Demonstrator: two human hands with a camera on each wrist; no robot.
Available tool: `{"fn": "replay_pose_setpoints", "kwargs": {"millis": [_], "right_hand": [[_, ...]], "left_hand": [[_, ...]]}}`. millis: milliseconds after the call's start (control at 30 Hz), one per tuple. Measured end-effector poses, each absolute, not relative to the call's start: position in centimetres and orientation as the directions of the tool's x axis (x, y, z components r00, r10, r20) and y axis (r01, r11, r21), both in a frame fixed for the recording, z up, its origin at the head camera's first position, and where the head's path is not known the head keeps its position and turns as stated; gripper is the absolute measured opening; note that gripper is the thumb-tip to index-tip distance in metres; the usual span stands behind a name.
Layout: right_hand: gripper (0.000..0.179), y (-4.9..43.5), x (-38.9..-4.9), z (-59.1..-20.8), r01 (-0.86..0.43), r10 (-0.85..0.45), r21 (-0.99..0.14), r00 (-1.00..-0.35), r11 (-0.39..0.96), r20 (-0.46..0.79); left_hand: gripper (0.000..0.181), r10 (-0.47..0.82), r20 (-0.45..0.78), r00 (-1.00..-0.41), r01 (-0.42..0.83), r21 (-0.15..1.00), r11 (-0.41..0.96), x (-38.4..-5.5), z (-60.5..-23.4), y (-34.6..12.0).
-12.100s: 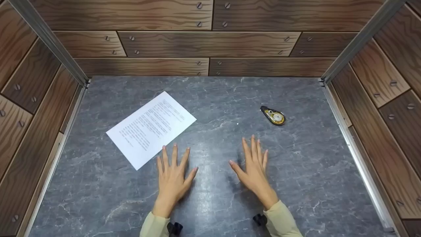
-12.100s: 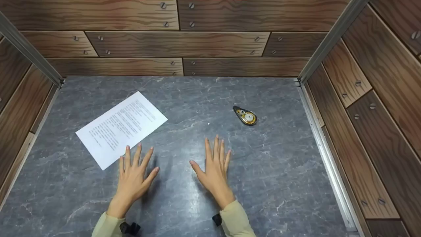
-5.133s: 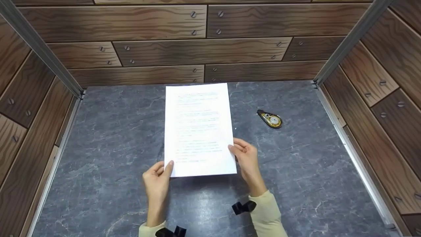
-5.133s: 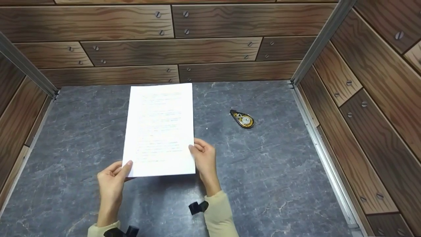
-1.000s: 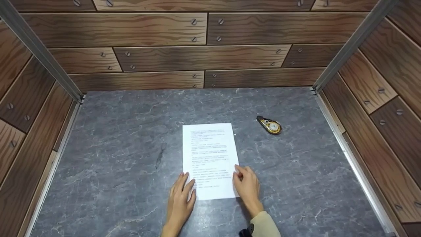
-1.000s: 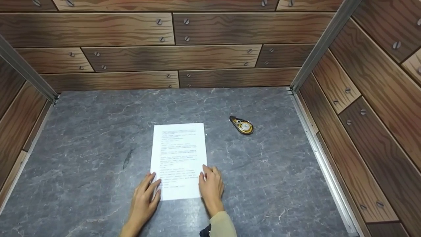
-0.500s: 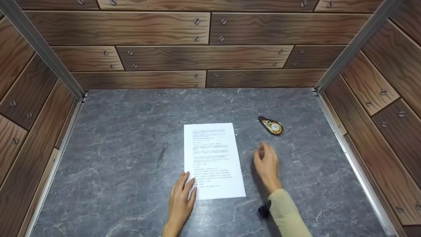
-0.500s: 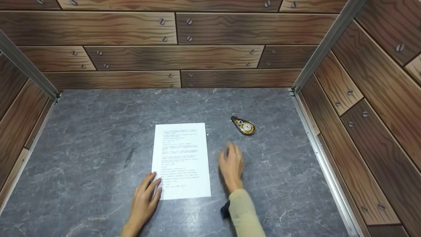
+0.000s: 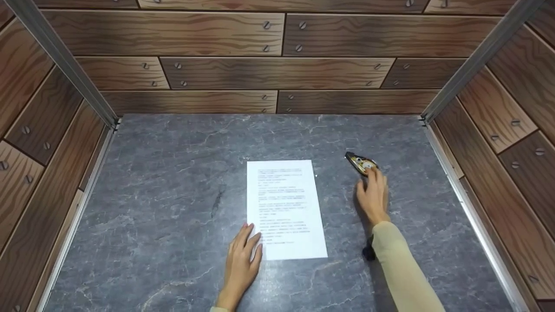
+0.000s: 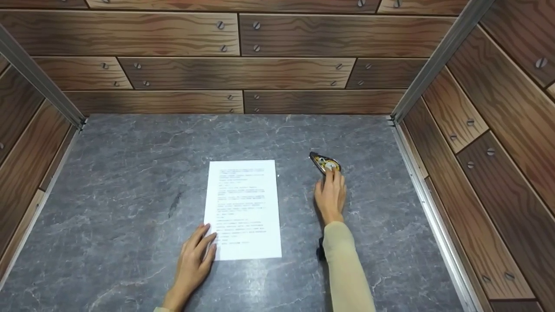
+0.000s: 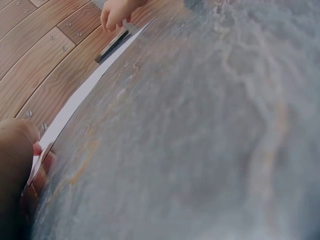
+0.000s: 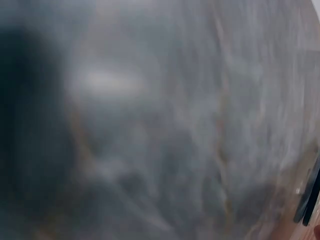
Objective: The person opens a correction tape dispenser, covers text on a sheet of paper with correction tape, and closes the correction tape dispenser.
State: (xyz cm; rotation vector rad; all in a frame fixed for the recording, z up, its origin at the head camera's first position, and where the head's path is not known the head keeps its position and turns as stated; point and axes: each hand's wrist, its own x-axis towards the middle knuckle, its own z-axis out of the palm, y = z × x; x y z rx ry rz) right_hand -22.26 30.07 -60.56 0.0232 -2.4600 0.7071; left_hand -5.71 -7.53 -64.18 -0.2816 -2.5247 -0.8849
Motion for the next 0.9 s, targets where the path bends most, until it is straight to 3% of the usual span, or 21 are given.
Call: {"fn": "replay_pose_setpoints", "kwargs": {"millis": [100, 267, 400, 600, 900], "right_hand": [[0.047, 30.8, -22.9, -60.3, -0.122, 0.136, -0.485, -0.876, 0.866, 0.463], [0.060, 31.1, -24.2, -59.9, -0.011, 0.127, -0.494, -0.961, 0.869, 0.245], [0.069, 31.0, -25.3, -59.6, 0.048, 0.115, -0.463, -0.986, 0.885, 0.117], [0.071, 31.0, -26.6, -59.1, 0.113, 0.154, -0.436, -0.986, 0.893, 0.060], [0.061, 31.2, -27.6, -59.1, 0.119, 0.174, -0.450, -0.981, 0.885, 0.083]], "left_hand": [[0.026, 0.055, 0.486, -0.872, 0.348, 0.538, 0.768, -5.9, -64.2, -7.4], [0.026, 0.052, 0.522, -0.851, 0.377, 0.539, 0.753, -5.8, -64.6, -7.5], [0.027, 0.045, 0.535, -0.844, 0.385, 0.544, 0.746, -5.9, -64.6, -7.5], [0.025, 0.055, 0.512, -0.857, 0.372, 0.541, 0.754, -5.8, -64.5, -7.6], [0.025, 0.035, 0.486, -0.873, 0.344, 0.563, 0.751, -5.8, -64.2, -7.6]]}}
